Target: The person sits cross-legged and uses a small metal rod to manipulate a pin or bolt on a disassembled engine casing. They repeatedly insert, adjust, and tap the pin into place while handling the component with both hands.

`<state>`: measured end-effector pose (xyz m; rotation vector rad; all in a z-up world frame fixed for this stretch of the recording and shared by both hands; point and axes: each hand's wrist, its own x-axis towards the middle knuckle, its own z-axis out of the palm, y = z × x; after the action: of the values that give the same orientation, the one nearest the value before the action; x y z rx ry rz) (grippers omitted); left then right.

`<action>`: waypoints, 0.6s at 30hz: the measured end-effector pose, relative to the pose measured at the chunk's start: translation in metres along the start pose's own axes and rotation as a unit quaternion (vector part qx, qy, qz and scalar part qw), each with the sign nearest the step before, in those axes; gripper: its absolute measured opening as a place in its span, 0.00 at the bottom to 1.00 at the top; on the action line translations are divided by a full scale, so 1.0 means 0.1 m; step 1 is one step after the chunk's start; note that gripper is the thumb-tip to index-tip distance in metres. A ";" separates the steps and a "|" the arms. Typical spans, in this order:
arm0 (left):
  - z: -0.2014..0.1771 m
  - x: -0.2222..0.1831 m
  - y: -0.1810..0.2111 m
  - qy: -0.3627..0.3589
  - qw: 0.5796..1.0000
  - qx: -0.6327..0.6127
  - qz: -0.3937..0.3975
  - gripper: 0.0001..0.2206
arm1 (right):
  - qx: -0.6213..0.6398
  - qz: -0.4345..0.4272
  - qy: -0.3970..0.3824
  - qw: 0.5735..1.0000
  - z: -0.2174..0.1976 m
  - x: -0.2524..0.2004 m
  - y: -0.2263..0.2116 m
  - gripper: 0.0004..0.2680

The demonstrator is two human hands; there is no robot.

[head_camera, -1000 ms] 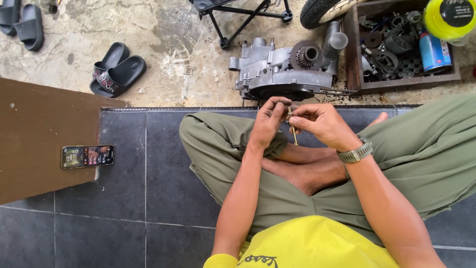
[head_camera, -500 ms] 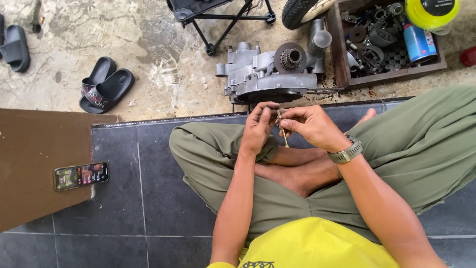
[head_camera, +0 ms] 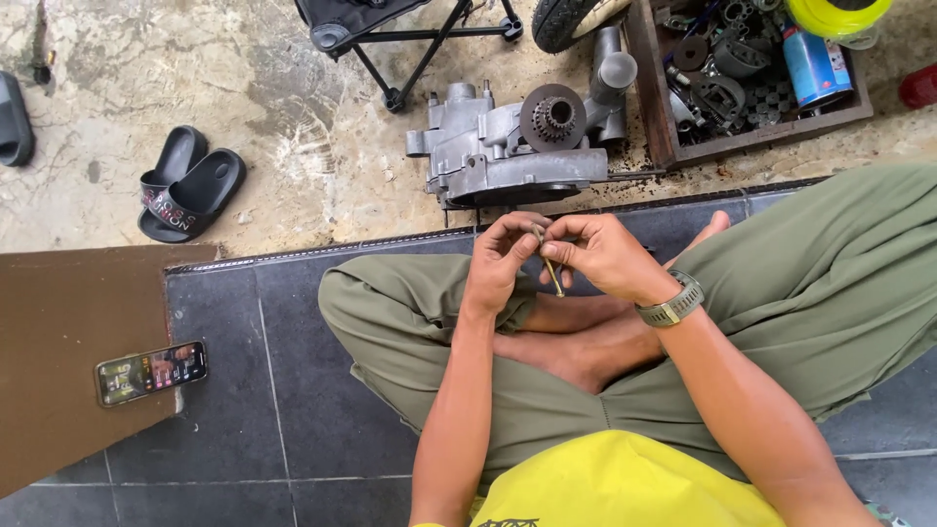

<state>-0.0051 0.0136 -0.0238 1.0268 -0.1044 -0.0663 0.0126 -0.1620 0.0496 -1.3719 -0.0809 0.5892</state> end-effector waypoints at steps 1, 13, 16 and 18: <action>0.01 0.00 0.01 -0.001 1.000 -0.001 -0.001 0.06 | 0.000 0.000 0.001 1.000 -0.02 0.01 0.03 0.05; 0.08 0.05 0.01 0.024 0.999 -0.021 -0.036 0.12 | 0.027 0.002 -0.012 1.000 -0.11 0.06 0.22 0.05; -0.01 0.07 -0.10 0.048 0.988 -0.126 -0.071 0.12 | 0.006 -0.019 -0.018 1.000 -0.15 0.08 0.17 0.06; -0.02 0.06 -0.08 0.003 0.993 -0.099 -0.070 0.21 | 0.018 -0.010 -0.012 1.000 -0.16 0.09 0.21 0.06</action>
<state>0.0005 0.0106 -0.0309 0.8347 -0.0190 -0.1964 0.0188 -0.1708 0.0239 -1.3272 -0.1023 0.5866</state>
